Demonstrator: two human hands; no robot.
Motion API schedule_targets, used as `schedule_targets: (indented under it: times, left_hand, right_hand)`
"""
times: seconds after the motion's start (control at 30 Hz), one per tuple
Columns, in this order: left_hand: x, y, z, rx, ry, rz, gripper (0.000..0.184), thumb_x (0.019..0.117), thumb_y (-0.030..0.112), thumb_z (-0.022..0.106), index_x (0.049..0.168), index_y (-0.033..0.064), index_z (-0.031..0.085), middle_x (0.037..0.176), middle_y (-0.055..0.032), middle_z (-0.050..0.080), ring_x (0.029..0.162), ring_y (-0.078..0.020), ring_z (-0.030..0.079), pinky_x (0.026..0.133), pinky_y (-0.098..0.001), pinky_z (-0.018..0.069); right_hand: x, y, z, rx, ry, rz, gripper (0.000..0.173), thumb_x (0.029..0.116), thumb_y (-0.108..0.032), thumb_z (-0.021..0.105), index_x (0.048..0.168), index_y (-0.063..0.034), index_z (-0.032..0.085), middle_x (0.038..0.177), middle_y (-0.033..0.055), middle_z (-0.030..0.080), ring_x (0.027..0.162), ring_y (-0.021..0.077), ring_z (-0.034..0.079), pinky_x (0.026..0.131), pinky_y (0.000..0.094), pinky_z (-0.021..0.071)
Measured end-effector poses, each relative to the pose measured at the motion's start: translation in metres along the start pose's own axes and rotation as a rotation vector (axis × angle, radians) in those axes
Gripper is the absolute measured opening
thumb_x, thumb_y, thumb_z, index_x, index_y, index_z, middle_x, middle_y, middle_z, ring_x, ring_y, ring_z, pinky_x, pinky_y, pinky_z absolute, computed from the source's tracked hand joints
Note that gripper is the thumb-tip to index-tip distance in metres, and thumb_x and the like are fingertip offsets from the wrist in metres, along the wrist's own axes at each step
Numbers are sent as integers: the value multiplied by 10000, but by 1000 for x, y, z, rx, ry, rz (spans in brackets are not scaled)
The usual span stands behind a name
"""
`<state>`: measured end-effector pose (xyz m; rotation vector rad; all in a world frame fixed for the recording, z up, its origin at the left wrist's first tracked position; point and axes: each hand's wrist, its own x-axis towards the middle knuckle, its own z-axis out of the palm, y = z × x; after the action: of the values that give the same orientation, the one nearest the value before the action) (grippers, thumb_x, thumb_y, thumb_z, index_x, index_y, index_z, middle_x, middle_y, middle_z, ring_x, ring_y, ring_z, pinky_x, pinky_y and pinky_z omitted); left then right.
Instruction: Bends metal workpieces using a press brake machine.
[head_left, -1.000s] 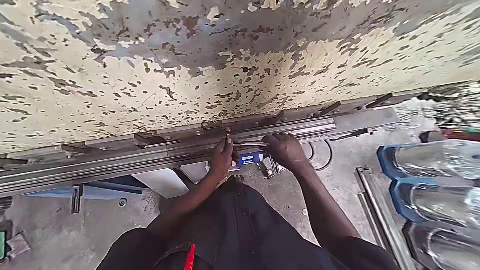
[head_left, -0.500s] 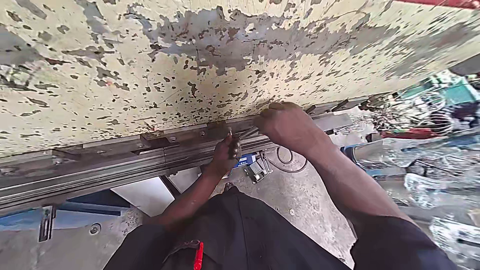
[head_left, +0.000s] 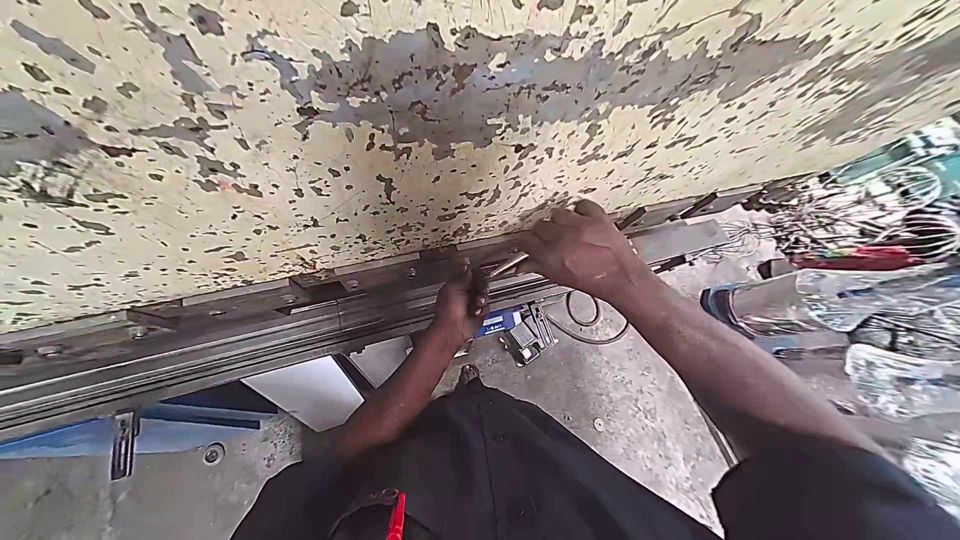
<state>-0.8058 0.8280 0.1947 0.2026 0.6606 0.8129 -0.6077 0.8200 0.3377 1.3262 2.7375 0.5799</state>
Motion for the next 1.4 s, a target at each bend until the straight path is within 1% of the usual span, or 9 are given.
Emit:
schedule_targets:
  times: [0.13,0.3,0.47,0.6,0.83,1.0,1.1,1.23,1.4]
  left_hand:
    - [3,-4,-8,327,86,160,358,1100,421,433,1183,116,601,671,-59,587,456,-109,494,418,-230,428]
    - [1,3,-18,822,163,356,323,1085,318,531,1090,36,688,714,-87,634,503,-156,564,483,-292,521]
    - [2,7,-27,1169,189,486,302,1055,349,576,1010,83,711,798,-42,626,650,-142,571,623,-340,518]
    - [7,6,-32,1128,119,508,281,1077,284,524,1035,72,703,986,-54,648,834,-144,619,771,-343,547]
    - [29,0,-81,1223,-144,468,427,1079,369,428,1208,18,634,1000,-70,688,920,-116,656,880,-343,560]
    - [-7,32,-133,1713,79,296,484,1076,381,462,1360,10,588,1207,-189,694,1159,-296,664,1055,-530,496]
    - [-49,68,-135,1878,186,327,467,1055,453,496,1237,58,666,1056,-158,717,1020,-316,692,940,-580,527]
    - [-94,109,-94,1729,240,740,273,909,388,770,1054,157,768,957,11,766,862,-107,730,820,-424,625]
    - [-83,122,-49,1586,51,1385,244,959,278,701,868,56,748,791,-29,726,699,-79,687,665,-291,609]
  right_hand:
    - [-47,-16,130,333,-39,363,369,947,-432,690,1055,-78,695,1011,171,707,981,404,680,864,617,532]
    - [-30,-128,226,660,-131,743,372,1007,-335,550,1190,-34,670,1180,166,703,1214,356,623,1118,603,380]
    - [-35,-138,216,681,-95,762,388,1038,-367,541,1298,-95,639,1172,154,710,1165,397,631,1014,588,477]
    - [-26,-121,166,835,-224,757,355,988,-290,633,1322,-176,670,1413,254,535,1082,387,676,891,507,592]
    - [-10,-117,156,1161,-277,737,308,1005,-323,611,1193,-96,698,1070,79,737,979,211,714,920,466,572]
    - [-6,-126,142,1582,95,834,320,1074,-249,500,1273,-36,633,1045,106,735,870,201,742,821,404,641]
    - [14,-141,125,1829,200,887,416,1117,-334,374,1316,-29,574,957,143,745,786,264,751,746,440,654]
    - [55,-158,111,2067,319,1142,461,1130,-426,316,1285,-64,554,856,126,669,655,239,674,630,424,617]
    - [64,-163,113,2301,418,1281,465,1105,-493,364,1194,-99,594,809,84,634,609,198,611,592,394,573]
